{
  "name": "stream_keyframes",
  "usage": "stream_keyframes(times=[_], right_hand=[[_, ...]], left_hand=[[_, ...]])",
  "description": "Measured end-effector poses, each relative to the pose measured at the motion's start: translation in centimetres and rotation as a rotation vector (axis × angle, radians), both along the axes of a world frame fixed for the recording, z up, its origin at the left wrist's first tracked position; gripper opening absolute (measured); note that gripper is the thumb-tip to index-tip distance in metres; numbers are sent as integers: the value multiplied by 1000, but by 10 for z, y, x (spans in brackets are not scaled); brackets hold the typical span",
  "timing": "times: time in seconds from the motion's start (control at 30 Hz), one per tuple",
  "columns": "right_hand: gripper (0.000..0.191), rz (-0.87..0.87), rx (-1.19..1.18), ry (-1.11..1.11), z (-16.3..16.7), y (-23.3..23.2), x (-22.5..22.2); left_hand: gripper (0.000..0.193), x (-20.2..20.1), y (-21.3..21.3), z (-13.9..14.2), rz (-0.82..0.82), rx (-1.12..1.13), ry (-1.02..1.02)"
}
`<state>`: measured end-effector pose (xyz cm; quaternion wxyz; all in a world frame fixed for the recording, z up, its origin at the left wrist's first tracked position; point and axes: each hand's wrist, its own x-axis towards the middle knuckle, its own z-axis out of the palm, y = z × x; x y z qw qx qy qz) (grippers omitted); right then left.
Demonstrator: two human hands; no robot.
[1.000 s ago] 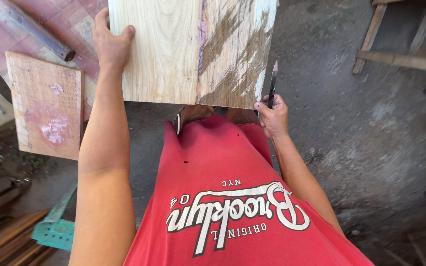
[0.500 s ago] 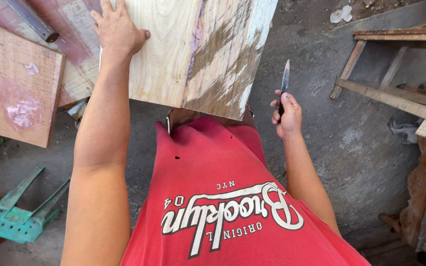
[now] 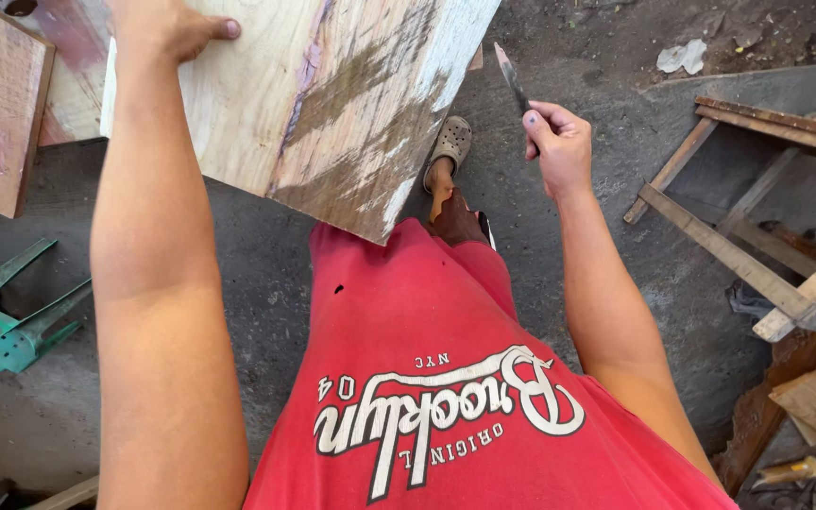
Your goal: The person uses a knife to scrape pink filler residue off the surfaces of wooden boards, holding each board steady with one hand while scraping with the other. They reposition and turn the boards to reach different areas and move between several boards on the work surface.
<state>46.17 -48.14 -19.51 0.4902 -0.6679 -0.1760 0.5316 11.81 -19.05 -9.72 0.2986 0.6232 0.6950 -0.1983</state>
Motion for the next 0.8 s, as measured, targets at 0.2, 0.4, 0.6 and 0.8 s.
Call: stream_keyframes(times=[0.2, 0.4, 0.6, 0.8], right_hand=[[21, 46, 81, 1, -17, 47, 13], [21, 55, 85, 28, -22, 82, 4], [19, 175, -12, -186, -22, 79, 2], [19, 248, -43, -370, -27, 57, 16]], left_hand=[[86, -18, -59, 4, -1, 502, 27], [100, -57, -93, 7, 400, 382, 178], [99, -67, -95, -1, 463, 431, 87], [100, -63, -94, 3, 406, 476, 40]])
